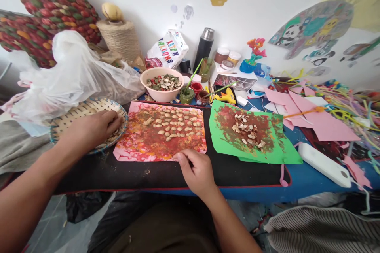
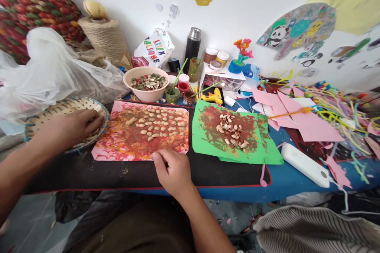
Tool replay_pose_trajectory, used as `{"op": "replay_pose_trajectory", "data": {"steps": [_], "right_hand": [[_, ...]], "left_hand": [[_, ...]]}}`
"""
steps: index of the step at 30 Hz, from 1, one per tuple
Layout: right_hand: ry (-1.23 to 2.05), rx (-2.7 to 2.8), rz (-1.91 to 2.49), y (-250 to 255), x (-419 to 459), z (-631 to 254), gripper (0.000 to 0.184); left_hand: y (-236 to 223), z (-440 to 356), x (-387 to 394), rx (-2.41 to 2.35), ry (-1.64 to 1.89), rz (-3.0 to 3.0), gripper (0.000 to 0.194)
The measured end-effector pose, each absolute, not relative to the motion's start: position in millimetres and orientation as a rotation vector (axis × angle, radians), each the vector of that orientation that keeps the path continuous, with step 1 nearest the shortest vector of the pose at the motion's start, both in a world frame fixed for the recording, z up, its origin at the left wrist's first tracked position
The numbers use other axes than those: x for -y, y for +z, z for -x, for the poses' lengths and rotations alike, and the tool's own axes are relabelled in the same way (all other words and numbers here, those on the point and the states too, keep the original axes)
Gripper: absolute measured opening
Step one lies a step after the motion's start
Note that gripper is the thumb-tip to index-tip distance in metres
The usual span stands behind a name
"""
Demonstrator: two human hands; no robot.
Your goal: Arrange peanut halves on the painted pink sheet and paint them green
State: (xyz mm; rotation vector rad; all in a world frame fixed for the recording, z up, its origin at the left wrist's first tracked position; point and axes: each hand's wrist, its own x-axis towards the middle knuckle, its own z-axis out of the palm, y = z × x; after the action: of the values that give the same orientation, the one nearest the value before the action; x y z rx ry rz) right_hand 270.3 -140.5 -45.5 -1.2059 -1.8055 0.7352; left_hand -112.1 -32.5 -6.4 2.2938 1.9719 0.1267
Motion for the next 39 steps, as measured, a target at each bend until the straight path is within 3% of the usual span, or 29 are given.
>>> {"op": "replay_pose_trajectory", "data": {"steps": [3,8,13,20,28,39], "right_hand": [[0.74,1.787,1.213,-46,140,-270,0.053],[0.738,1.737,1.171,-46,140,-270,0.048],[0.731,1.725,1.174,-43,140,-269,0.045],[0.732,1.77,1.182,-43,140,-270,0.056],[0.711,1.797,1.211,-46,142,-272,0.049],[0.756,1.717,1.13,-38,141,-270,0.049]], "left_hand": [[0,111,33,-2.031,0.023,-2.31,0.048],[26,91,43,-2.078,0.205,-2.274,0.047],[31,50,48,-1.727,0.366,-2.341,0.047],[4,42,40,-1.531,0.202,-2.336,0.047],[21,66,50,-1.601,0.076,-2.329,0.063],[-2,-3,57,-1.215,0.255,-2.583,0.026]]}}
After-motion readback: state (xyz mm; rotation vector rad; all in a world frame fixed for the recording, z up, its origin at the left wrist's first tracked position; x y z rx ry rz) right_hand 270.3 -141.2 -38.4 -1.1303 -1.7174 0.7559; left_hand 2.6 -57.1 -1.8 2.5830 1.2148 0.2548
